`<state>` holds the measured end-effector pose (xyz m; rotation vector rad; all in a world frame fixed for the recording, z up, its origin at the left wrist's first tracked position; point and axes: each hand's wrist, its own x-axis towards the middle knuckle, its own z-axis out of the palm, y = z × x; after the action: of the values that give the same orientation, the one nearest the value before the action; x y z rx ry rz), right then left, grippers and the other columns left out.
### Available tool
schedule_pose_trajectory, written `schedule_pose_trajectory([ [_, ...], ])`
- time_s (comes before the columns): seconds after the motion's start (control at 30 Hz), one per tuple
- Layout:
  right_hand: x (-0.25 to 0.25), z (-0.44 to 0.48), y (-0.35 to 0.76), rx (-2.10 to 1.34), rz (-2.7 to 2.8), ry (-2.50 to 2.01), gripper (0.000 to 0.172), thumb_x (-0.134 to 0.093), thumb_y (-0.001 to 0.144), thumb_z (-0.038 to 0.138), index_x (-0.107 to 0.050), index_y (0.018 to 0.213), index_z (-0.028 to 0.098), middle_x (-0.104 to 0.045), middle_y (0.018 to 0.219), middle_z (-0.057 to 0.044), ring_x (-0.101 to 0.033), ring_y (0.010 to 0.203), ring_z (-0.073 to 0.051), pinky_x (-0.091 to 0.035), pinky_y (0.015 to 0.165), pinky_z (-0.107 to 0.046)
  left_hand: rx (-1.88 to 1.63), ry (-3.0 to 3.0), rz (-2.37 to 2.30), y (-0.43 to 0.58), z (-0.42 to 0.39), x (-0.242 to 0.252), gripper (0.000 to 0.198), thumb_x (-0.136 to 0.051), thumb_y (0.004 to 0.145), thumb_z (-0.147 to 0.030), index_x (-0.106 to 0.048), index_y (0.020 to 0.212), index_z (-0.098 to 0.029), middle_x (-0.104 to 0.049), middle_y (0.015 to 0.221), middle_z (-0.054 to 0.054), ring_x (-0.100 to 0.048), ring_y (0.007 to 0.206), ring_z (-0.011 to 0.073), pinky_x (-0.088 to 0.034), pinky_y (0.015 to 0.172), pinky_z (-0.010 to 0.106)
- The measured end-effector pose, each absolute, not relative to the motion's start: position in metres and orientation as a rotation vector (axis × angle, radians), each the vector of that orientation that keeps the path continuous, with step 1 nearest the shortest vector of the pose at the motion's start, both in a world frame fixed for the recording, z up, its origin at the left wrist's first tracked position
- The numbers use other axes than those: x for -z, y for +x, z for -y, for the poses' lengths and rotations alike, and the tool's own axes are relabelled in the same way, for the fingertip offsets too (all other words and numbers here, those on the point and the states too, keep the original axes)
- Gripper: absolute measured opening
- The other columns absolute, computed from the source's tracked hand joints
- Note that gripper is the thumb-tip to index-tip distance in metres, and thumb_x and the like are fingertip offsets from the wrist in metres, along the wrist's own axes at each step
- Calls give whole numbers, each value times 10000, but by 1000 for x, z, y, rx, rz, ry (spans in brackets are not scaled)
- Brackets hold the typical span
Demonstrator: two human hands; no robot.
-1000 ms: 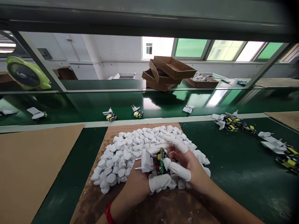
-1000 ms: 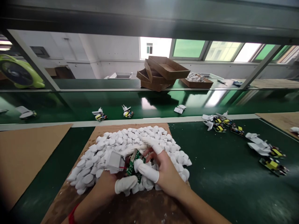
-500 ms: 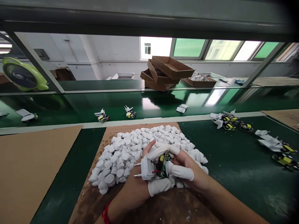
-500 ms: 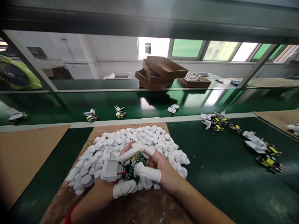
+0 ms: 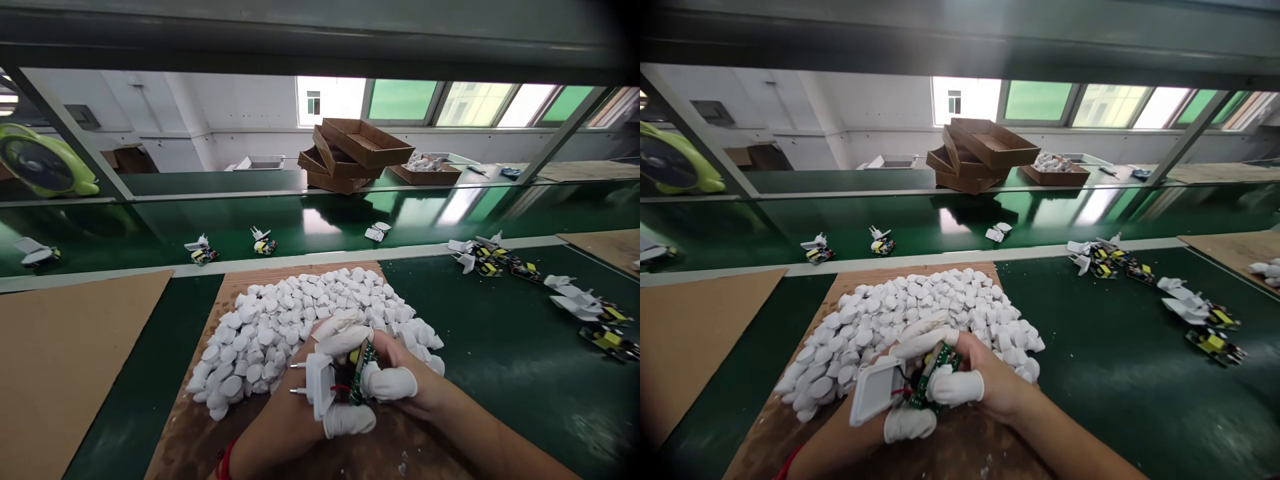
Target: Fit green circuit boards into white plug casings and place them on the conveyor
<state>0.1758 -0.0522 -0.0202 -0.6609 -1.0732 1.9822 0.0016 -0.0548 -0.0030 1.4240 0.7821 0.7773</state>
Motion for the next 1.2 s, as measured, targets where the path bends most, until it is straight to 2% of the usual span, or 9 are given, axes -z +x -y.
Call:
schedule_pose_trajectory([
  [0.07,22,53,177,-1960,1094,-680,674,-803,594,414,-619,1204,195,-689,977,-90,-639,828,-222,-517,749,-341,-790,1423,-771,3,55,-2,617,-812,613,-241,-618,1199,-234,-657,1205,63,-400,1326,305,-302,1132,421],
  [0.2,25,52,181,-1884,1258,-685,564,-781,638,400,-657,1151,199,-692,935,-71,-630,766,-181,-520,677,-285,-738,1247,-723,5,55,-10,635,-824,582,-209,-621,1184,-225,-675,1165,61,-570,1141,300,-475,971,403],
  [0.27,26,52,181,-1859,1314,-674,567,-763,653,453,-661,1144,189,-690,918,-75,-627,754,-181,-523,652,-279,-713,1169,-710,5,55,-10,638,-826,573,-196,-619,1176,-217,-662,1186,65,-599,1094,290,-504,918,386],
  [0.4,24,50,180,-1829,1368,-705,633,-716,675,549,-638,1176,170,-686,904,-93,-636,805,-219,-544,646,-308,-765,1197,-736,4,55,-7,675,-840,538,-156,-615,1172,-209,-629,1238,74,-583,1124,288,-468,970,385],
  [0.57,17,49,180,-1774,1428,-676,574,-715,710,479,-621,1203,199,-683,956,-90,-627,891,-240,-544,696,-326,-764,1256,-701,5,54,-10,696,-834,564,-187,-593,1216,-226,-665,1182,71,-534,1202,313,-441,1007,412],
  [0.67,16,50,182,-1763,1442,-665,495,-702,735,428,-644,1177,213,-673,992,-91,-609,925,-246,-531,642,-297,-769,1290,-671,6,54,-12,681,-832,575,-189,-598,1213,-228,-694,1127,62,-528,1214,304,-416,1037,399],
  [0.83,13,50,182,-1823,1393,-632,415,-706,743,387,-690,1112,198,-667,887,-65,-585,747,-171,-474,573,-239,-751,1248,-709,6,57,-10,664,-827,591,-241,-600,1214,-223,-705,1103,68,-555,1183,305,-397,1057,421],
  [0.97,11,48,182,-1869,1331,-575,347,-713,748,368,-719,1046,191,-620,741,-24,-443,550,-81,-364,458,-175,-681,1194,-720,4,58,-4,708,-836,565,-241,-589,1228,-230,-698,1119,78,-553,1180,319,-430,1021,451],
  [1.2,20,49,183,-1962,1236,-610,336,-739,715,432,-714,917,164,-506,600,29,-373,460,-51,-324,415,-156,-713,1238,-788,0,57,-1,759,-839,550,-232,-565,1258,-242,-676,1166,91,-584,1128,322,-456,988,441],
])
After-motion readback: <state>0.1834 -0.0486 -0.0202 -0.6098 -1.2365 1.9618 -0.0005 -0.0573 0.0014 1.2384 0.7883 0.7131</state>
